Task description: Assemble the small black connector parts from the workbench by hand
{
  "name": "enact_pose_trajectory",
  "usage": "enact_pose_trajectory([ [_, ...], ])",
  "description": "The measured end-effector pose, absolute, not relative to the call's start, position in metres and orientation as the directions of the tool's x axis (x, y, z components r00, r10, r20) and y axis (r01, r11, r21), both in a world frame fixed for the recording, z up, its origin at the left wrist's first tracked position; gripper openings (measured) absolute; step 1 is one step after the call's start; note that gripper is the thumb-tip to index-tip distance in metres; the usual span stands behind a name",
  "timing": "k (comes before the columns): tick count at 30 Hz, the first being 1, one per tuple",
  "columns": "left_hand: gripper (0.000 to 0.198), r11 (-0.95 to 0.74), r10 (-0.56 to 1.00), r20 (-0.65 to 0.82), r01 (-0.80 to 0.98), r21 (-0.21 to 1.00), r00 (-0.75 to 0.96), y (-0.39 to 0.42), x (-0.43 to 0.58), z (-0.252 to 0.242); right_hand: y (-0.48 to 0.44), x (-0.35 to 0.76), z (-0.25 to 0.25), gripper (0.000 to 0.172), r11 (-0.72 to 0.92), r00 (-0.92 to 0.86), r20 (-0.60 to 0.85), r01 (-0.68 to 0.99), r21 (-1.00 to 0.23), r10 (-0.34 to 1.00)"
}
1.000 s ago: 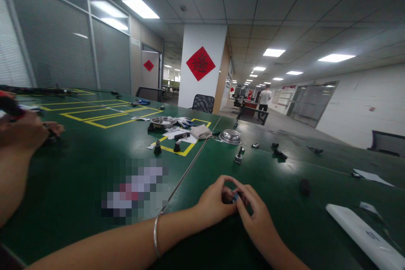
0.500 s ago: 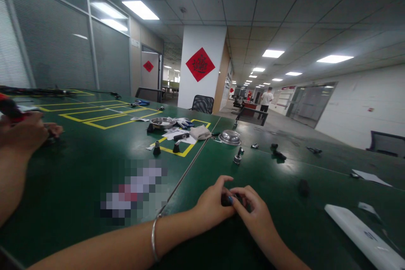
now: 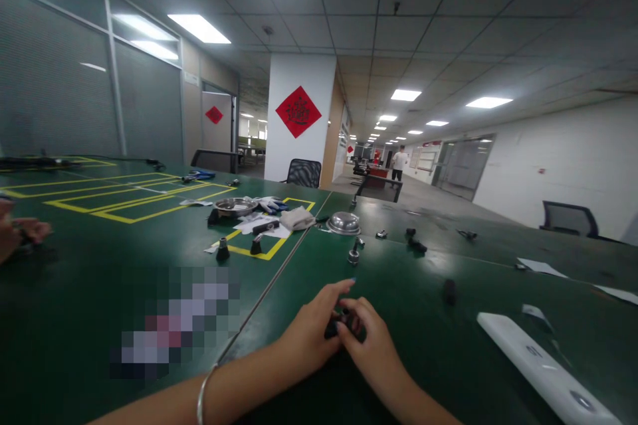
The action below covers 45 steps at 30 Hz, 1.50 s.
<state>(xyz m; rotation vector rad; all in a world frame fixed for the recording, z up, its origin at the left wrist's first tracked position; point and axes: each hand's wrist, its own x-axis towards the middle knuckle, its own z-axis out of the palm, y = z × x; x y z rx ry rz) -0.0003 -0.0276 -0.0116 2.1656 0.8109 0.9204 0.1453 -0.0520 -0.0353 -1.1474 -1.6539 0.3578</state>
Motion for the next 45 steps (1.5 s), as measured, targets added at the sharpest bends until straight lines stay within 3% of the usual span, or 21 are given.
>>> enact_pose_trajectory([
  [4,0.081,-0.660,0.691,0.380,0.323,0.678,0.615,-0.029,0.002,0.000,-0.050,0.144,-0.042,0.042,0.476,0.070,0.566,0.461,-0.749,0.822],
  [7,0.067,-0.692,0.650,0.361,0.324,0.645,0.669,-0.026,0.005,0.006,-0.051,0.147,-0.044,0.054,0.451,0.218,0.597,0.474,-0.757,0.773],
  [11,0.036,-0.680,0.675,0.313,0.398,0.616,0.669,-0.011,0.013,0.009,-0.053,0.152,-0.042,0.045,0.417,0.323,0.575,0.442,-0.794,0.752],
  [17,0.027,-0.667,0.745,0.391,0.589,0.456,0.541,0.044,0.011,0.020,-0.058,0.152,-0.035,0.034,0.489,0.234,0.617,0.429,-0.759,0.752],
  [27,0.028,-0.286,0.920,0.329,0.938,0.196,0.212,0.131,-0.070,0.040,-0.057,0.151,-0.029,0.022,0.491,0.217,0.599,0.395,-0.776,0.771],
  [36,0.039,-0.182,0.942,0.283,0.983,-0.012,0.178,0.146,-0.095,0.038,-0.053,0.150,-0.030,0.021,0.474,0.205,0.574,0.386,-0.792,0.793],
  [42,0.075,-0.167,0.923,0.340,0.984,-0.064,0.178,0.144,-0.094,0.031,-0.051,0.151,-0.032,0.021,0.462,0.196,0.561,0.389,-0.797,0.804],
  [45,0.066,-0.076,0.892,0.441,0.995,-0.066,0.097,0.145,-0.096,0.028,-0.051,0.151,-0.032,0.022,0.460,0.201,0.563,0.394,-0.795,0.802],
])
